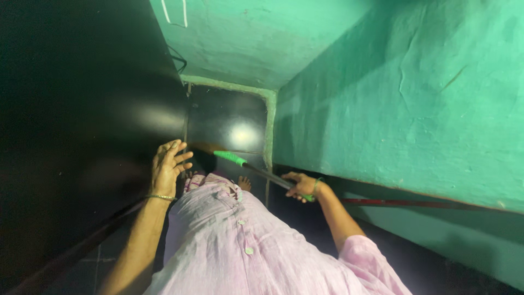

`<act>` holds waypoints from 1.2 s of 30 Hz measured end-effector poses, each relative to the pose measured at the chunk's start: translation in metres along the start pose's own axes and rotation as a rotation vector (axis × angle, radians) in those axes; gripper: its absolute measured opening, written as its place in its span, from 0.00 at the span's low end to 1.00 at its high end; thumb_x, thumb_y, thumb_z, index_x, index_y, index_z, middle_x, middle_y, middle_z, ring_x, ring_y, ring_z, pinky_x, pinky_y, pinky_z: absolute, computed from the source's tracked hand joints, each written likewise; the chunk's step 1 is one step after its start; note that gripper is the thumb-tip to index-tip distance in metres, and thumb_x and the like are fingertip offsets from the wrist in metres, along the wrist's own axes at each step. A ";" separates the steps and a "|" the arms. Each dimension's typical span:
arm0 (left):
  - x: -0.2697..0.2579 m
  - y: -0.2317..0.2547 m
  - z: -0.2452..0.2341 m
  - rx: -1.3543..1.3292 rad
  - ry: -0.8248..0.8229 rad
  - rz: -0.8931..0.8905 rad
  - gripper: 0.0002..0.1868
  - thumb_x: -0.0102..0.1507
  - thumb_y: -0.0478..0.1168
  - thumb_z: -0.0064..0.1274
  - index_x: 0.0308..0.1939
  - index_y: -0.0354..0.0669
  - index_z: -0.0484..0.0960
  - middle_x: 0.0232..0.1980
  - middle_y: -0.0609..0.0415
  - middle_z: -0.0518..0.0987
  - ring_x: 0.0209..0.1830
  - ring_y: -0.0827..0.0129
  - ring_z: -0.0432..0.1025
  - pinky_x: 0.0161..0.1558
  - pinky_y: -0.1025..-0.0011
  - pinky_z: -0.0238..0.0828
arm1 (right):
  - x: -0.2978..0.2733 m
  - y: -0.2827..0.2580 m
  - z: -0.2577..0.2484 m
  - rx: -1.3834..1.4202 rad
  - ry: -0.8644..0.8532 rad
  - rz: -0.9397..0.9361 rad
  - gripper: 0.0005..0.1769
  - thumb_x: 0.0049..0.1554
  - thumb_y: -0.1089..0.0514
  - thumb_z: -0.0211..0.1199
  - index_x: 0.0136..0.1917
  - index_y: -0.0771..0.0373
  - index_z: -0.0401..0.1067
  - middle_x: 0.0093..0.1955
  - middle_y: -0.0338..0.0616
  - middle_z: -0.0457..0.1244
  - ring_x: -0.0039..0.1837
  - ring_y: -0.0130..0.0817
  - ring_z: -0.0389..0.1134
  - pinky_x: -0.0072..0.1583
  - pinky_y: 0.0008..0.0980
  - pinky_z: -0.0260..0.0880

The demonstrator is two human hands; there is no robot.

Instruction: The person sweeps the floor in a narrow space between a black cabinet and a wall using a broom.

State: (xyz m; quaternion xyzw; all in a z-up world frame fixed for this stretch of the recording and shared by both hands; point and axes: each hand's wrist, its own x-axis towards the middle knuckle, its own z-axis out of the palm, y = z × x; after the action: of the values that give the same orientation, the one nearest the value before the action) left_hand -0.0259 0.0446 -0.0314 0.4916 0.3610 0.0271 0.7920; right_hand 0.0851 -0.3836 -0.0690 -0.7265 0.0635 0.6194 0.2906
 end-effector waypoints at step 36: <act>-0.005 -0.012 -0.004 -0.006 -0.127 -0.011 0.18 0.67 0.47 0.51 0.56 0.42 0.76 0.55 0.51 0.80 0.49 0.68 0.77 0.44 0.71 0.76 | 0.061 -0.048 -0.064 -0.379 0.373 -0.158 0.38 0.56 0.59 0.69 0.76 0.52 0.58 0.34 0.46 0.64 0.32 0.34 0.65 0.32 0.36 0.65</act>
State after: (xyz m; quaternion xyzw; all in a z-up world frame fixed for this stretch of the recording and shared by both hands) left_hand -0.0361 0.0394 -0.0394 0.4881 0.3126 -0.0073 0.8148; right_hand 0.1758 -0.3599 -0.1054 -0.8722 -0.0578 0.4512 0.1801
